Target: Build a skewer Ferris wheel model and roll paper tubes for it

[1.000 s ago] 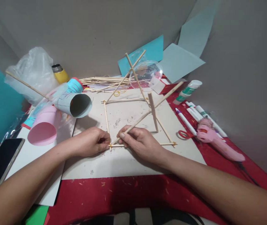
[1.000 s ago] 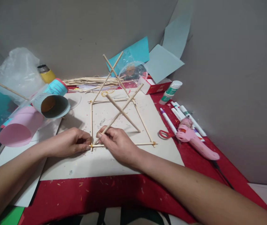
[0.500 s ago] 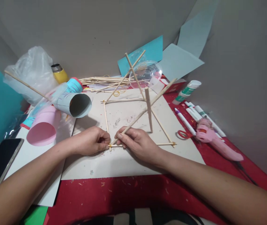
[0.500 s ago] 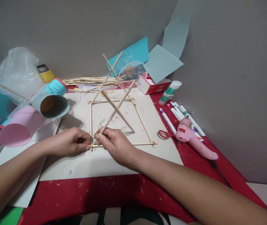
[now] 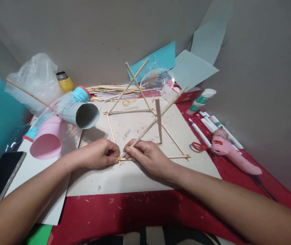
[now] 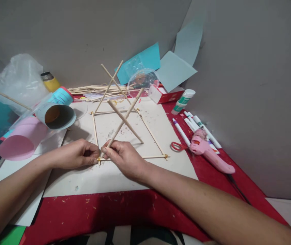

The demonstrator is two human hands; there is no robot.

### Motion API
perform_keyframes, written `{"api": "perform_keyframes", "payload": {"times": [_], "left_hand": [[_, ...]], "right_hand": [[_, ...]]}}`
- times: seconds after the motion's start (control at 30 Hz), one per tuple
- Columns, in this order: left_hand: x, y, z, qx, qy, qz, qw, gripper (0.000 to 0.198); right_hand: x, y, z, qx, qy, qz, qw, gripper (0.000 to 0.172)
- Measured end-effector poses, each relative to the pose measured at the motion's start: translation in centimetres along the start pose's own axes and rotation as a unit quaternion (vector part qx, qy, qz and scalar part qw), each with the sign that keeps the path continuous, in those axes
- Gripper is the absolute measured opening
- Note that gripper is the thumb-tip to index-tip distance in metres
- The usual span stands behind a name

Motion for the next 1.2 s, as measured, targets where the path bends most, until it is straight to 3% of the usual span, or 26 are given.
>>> {"api": "perform_keyframes", "payload": {"times": [0.17, 0.33, 0.43, 1.03, 1.2], "left_hand": [[0.4, -0.9, 0.1, -0.02, -0.046, -0.006, 0.999, 0.015], [1.1, -0.6, -0.3, -0.132, -0.078, -0.041, 0.987, 0.018], [1.1, 0.1, -0.6, -0.166, -0.095, -0.063, 0.979, 0.017], [0.2, 0.7, -0.5, -0.181, -0.056, -0.116, 0.975, 0.012], [-1.0, 1.0, 0.0, -0.247, -0.028, -0.079, 0.965, 0.012]], "right_hand": [[-0.1, -0.1, 0.0, -0.003, 0.005, -0.003, 1.0, 0.026], [-0.1, -0.1, 0.1, 0.004, 0.001, 0.006, 1.0, 0.025], [0.1, -0.1, 0.1, 0.007, -0.006, 0.004, 1.0, 0.024], [0.0, -0.2, -0.3, 0.019, -0.024, 0.066, 0.997, 0.024], [-0.1, -0.2, -0.3, 0.019, -0.027, 0.05, 0.998, 0.024]]}}
Point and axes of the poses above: each hand's wrist, its own z-axis away from the middle knuckle, its own y-axis out of the palm, x = y × z, the point moved 2 cm from there along -z, towards the middle knuckle, and after that the axes turned 9 degrees about -x, right-handed, at the moved point
